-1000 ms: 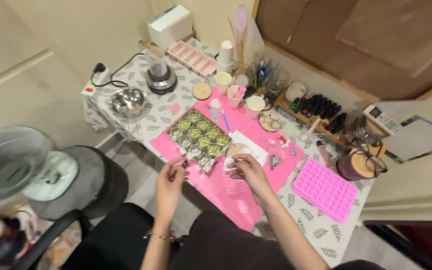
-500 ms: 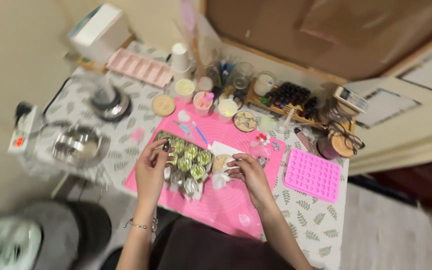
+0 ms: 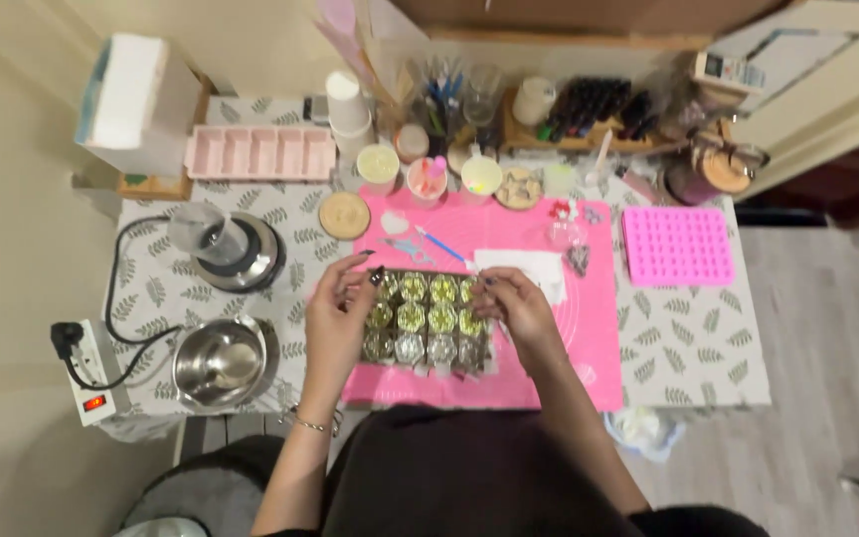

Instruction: The person stirs a dark liquid in a small container, wipes a metal bowl with a tissue, and then places small decorative items into the tops of multiple green candles arranged in a tray. The person handles the candles and decorations one at a time.

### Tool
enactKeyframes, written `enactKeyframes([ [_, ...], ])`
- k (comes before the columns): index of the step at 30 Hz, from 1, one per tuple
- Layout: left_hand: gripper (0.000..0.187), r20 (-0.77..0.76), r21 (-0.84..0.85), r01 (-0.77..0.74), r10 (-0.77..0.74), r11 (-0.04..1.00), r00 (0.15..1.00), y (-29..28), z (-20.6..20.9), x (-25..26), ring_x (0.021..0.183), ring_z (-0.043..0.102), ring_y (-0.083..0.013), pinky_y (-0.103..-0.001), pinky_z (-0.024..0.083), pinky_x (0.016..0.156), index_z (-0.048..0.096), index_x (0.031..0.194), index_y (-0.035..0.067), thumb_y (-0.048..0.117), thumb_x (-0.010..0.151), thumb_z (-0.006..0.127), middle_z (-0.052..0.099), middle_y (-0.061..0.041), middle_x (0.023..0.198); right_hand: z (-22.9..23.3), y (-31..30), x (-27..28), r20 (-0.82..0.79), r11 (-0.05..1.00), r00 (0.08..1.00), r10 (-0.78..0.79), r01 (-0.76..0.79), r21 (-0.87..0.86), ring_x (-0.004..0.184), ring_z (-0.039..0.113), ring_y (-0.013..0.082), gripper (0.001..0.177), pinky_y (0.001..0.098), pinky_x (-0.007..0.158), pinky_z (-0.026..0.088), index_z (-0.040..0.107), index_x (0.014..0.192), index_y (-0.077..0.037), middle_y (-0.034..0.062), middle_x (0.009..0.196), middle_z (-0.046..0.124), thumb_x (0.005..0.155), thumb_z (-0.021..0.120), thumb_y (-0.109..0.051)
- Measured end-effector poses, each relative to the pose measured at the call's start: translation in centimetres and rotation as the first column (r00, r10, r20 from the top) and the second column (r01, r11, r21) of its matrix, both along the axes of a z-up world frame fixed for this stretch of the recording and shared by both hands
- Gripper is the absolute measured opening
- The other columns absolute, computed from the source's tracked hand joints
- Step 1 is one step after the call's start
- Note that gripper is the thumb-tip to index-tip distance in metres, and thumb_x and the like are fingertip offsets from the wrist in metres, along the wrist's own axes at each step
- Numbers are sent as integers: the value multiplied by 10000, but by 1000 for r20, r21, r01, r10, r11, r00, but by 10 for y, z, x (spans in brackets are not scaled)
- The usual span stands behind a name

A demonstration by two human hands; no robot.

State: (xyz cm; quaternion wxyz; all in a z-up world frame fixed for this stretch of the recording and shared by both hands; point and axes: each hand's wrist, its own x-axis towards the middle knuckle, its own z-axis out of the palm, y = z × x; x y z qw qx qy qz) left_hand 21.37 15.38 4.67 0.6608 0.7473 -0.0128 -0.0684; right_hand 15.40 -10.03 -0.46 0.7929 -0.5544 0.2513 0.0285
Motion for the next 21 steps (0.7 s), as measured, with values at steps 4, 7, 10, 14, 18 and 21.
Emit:
enactKeyframes([
  [4, 342, -7, 5, 8, -8, 1000, 1000, 14, -14, -6, 787, 626, -69, -213, 497, 697, 641, 1301, 53, 78, 961, 641, 726, -40, 966, -2, 7, -13, -9, 999, 1000, -7, 7, -36, 831, 696, 194, 222, 338, 794, 586, 606, 1175, 0, 149, 1020, 709, 999, 515, -102],
  [7, 330, -3, -8, 5, -5, 1000, 1000, 10, -21, -11, 799, 638, -67, -211, 491, 709, 636, 1300, 54, 88, 972, 643, 722, -33, 963, -7, 0, -18, 1, 998, 1000, 14, -14, -66, 841, 691, 181, 220, 325, 805, 578, 612, 1176, -6, 141, 1026, 710, 1004, 529, -116],
  [10, 332, 22, 22, -12, 12, 1000, 1000, 11, -29, -15, 816, 635, -72, -212, 494, 722, 645, 1294, 55, 85, 964, 652, 722, -34, 983, -19, -1, -16, -13, 997, 999, 41, -42, -71, 839, 692, 174, 214, 317, 793, 570, 614, 1171, -16, 133, 1020, 702, 1006, 537, -129],
  [14, 338, 1, 4, -9, 9, 1000, 1000, 10, -43, -12, 828, 638, -83, -223, 516, 735, 647, 1286, 54, 80, 949, 656, 720, -50, 1008, -26, -4, -11, -21, 994, 999, 44, -46, -97, 822, 684, 166, 209, 316, 781, 565, 616, 1163, -20, 127, 1015, 712, 995, 543, -120],
  [18, 321, 1, -6, -22, 22, 1000, 1000, 4, -46, -12, 824, 665, -87, -234, 540, 737, 645, 1277, 40, 75, 958, 647, 730, -72, 1021, -22, -6, -10, -11, 989, 998, 66, -67, -134, 819, 687, 157, 213, 308, 787, 569, 621, 1162, -20, 135, 1027, 730, 975, 542, -86],
  [21, 359, -62, -103, -60, 53, 993, 997, -5, -19, -4, 726, 682, -105, -260, 559, 641, 590, 1291, 40, 61, 934, 628, 725, -92, 1006, -22, -7, 0, 3, 989, 998, 70, -69, -131, 815, 699, 164, 202, 310, 779, 580, 609, 1158, -21, 141, 1021, 726, 967, 560, -70],
])
